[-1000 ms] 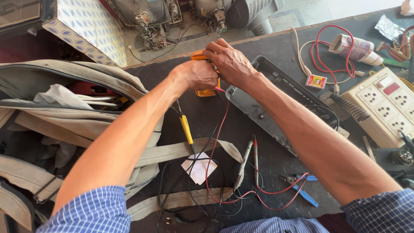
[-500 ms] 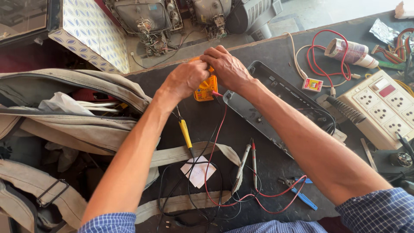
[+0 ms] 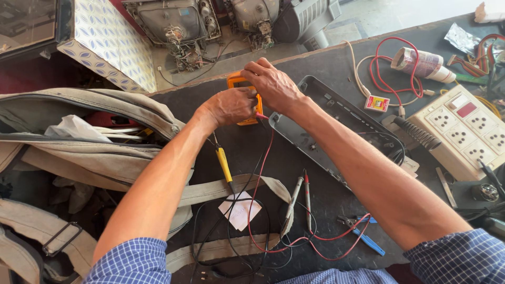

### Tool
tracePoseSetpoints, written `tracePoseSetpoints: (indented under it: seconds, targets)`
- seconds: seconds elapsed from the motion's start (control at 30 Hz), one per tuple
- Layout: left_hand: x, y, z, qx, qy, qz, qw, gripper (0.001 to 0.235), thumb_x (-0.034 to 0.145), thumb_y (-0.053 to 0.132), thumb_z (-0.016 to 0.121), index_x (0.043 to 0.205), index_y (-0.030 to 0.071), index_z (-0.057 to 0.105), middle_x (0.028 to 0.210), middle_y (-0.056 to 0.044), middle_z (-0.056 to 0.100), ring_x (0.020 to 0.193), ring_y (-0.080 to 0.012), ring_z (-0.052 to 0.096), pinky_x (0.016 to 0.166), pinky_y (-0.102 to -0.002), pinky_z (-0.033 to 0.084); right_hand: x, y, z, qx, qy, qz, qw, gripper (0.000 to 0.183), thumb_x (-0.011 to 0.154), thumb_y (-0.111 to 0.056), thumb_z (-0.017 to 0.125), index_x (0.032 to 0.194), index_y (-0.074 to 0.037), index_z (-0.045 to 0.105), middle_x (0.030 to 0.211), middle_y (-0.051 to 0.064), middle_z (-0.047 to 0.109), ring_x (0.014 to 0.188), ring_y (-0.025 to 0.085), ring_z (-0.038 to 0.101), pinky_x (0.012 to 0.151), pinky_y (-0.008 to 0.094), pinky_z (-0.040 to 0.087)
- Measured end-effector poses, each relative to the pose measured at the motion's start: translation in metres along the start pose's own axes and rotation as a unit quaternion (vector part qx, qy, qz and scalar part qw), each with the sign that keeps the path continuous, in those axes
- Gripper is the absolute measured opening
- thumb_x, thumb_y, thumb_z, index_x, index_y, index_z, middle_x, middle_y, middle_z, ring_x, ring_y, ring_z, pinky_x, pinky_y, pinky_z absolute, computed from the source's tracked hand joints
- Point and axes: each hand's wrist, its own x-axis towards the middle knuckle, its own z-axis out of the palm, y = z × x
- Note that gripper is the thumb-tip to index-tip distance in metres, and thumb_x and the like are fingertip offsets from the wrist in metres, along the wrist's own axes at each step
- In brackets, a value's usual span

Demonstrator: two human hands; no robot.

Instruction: The person uses a multimeter to test a small green circuit board. They connect the multimeter probes to various points on the board, observe the readings, and then place the board into a black plastic housing.

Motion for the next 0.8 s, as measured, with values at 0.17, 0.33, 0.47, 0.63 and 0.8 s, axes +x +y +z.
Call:
tracePoseSetpoints:
  seconds: [0.17, 0.33, 0.47, 0.63, 0.8]
  targets:
    - [-0.004, -0.003, 0.007, -0.006, 0.015, 0.020, 1.000, 0.018, 0.084, 0.022, 0.063, 0.090, 0.009, 0.073, 0.098, -0.003, 0.068, 0.105, -0.0189, 0.061, 0.097, -0.033, 0.051, -0.002, -0.001, -0.001, -0.006, 0.003, -0.012, 1.000, 0.054, 0.075, 0.003, 0.073, 0.128, -0.002, 0.063, 0.124, 0.007, 0.060, 0.115, 0.028, 0.056, 0.092, 0.035, 0.055]
    - [-0.006, -0.001, 0.003, 0.004, -0.013, 0.013, 1.000, 0.015, 0.081, 0.020, 0.064, 0.087, 0.010, 0.074, 0.096, -0.001, 0.068, 0.107, -0.0187, 0.060, 0.098, -0.032, 0.051, 0.003, -0.006, -0.005, -0.009, 0.006, -0.018, 1.000, 0.056, 0.073, 0.003, 0.073, 0.127, -0.002, 0.063, 0.125, 0.007, 0.060, 0.116, 0.029, 0.056, 0.093, 0.035, 0.054]
    - [0.000, 0.009, -0.015, 0.009, -0.060, -0.058, 0.996, 0.014, 0.075, 0.015, 0.066, 0.086, 0.011, 0.074, 0.094, -0.002, 0.068, 0.105, -0.0190, 0.061, 0.095, -0.032, 0.052, -0.006, -0.020, -0.021, 0.016, 0.043, 0.010, 0.999, 0.056, 0.074, 0.002, 0.070, 0.130, 0.001, 0.062, 0.124, 0.010, 0.060, 0.116, 0.032, 0.056, 0.096, 0.040, 0.051]
    - [0.005, 0.104, -0.062, -0.154, 0.138, -0.221, 0.953, 0.009, 0.092, 0.016, 0.067, 0.086, 0.010, 0.067, 0.085, -0.008, 0.063, 0.088, -0.0258, 0.063, 0.077, -0.040, 0.053, -0.117, -0.089, -0.053, 0.023, 0.164, 0.102, 0.981, 0.018, 0.086, -0.001, 0.067, 0.103, -0.003, 0.062, 0.100, 0.018, 0.058, 0.094, 0.038, 0.057, 0.078, 0.049, 0.048]
    - [0.019, 0.200, -0.099, -0.391, 0.127, -0.184, 0.893, 0.020, 0.083, 0.012, 0.060, 0.100, 0.008, 0.069, 0.100, -0.005, 0.063, 0.097, -0.0248, 0.062, 0.078, -0.037, 0.051, -0.229, -0.147, -0.054, 0.091, -0.101, 0.143, 0.980, 0.021, 0.066, -0.006, 0.069, 0.086, -0.006, 0.063, 0.085, 0.009, 0.058, 0.083, 0.029, 0.059, 0.068, 0.041, 0.052]
